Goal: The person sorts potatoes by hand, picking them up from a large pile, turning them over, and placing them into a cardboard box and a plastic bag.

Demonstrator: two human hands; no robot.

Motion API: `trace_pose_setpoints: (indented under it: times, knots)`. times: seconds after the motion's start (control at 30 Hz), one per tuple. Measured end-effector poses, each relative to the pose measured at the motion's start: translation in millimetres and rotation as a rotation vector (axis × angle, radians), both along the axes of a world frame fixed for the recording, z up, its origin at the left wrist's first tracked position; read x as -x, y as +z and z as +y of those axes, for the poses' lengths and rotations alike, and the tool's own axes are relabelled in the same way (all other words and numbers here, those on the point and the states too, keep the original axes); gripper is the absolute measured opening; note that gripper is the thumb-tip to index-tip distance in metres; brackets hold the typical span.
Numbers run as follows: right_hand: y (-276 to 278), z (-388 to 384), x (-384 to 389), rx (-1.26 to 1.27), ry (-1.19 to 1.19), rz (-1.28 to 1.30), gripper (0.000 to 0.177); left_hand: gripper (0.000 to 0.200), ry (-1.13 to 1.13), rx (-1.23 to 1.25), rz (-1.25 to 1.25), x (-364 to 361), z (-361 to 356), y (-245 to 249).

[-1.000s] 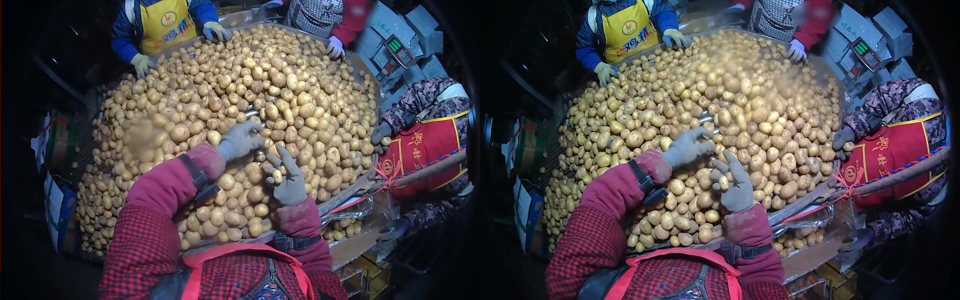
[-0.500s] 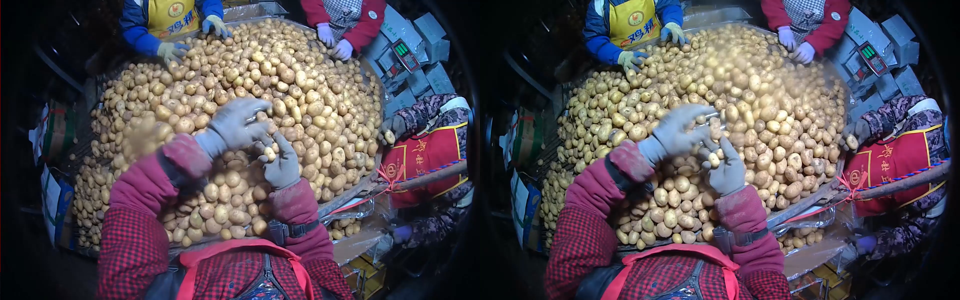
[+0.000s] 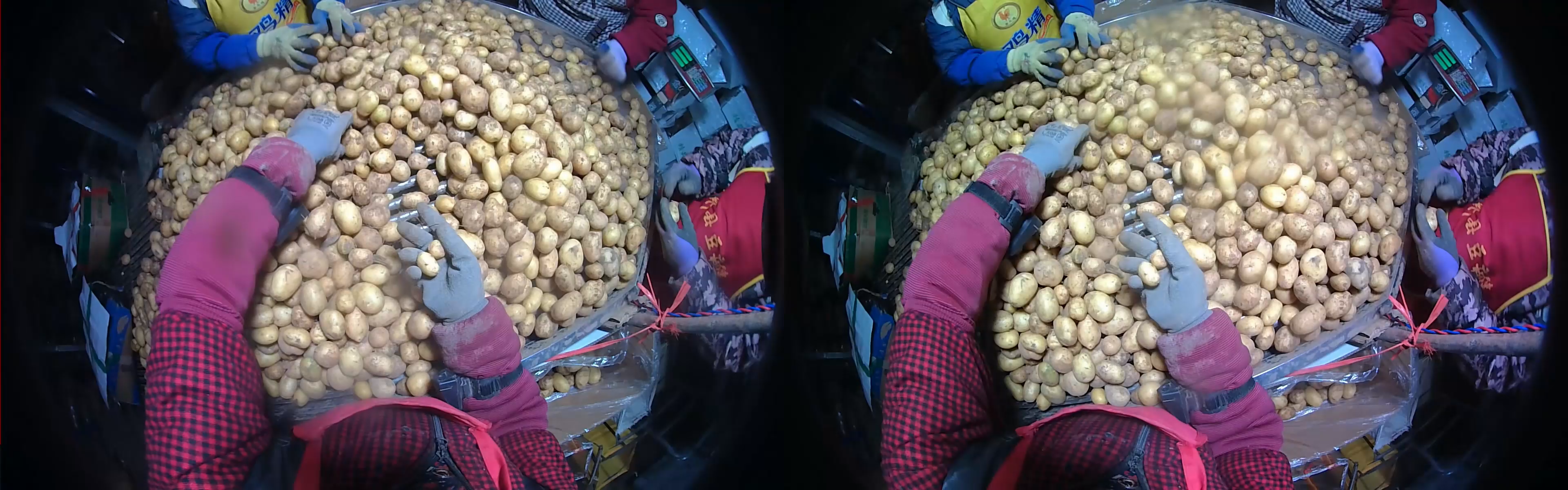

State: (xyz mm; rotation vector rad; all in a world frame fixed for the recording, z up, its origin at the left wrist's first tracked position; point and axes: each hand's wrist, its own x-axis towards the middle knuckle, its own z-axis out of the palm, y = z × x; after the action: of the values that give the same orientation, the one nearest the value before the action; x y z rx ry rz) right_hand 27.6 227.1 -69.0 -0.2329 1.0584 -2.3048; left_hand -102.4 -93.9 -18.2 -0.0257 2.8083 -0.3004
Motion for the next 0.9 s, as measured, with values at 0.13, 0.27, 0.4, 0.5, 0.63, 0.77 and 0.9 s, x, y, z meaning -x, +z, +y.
trace_pose_setpoints:
  times: [0.13, 0.27, 0.4, 0.5, 0.63, 0.77, 0.9]
  knots:
    - [-2, -1, -4, -0.02, -0.031, 0.046, 0.061, 0.053, -0.015, -0.031, 0.05, -5, -6, -6]
    - [9, -5, -3, 0.081, -0.089, -0.053, 0.042, 0.05, 0.005, -0.091, 0.035, -19, 2, -3]
    - [22, -8, 11, 0.38, 0.048, -0.544, 0.021, 0.037, -0.018, -0.195, -0.028, -51, 10, -2]
    - [18, -7, 11, 0.495, 0.091, -0.619, 0.024, 0.029, 0.029, -0.449, -0.001, -103, 31, 15]
    - [-1, -5, 7, 0.429, 0.107, -0.519, 0.037, 0.023, -0.103, -0.393, -0.023, -140, 60, 34]
    - [6, 1, -8, -0.068, -0.01, 0.238, 0.053, 0.024, 0.141, -0.711, 0.139, -150, 60, 31]
    - [12, 2, -3, 0.2, 0.13, -0.145, 0.057, 0.024, 0.212, -1.259, 0.218, -140, 104, 50]
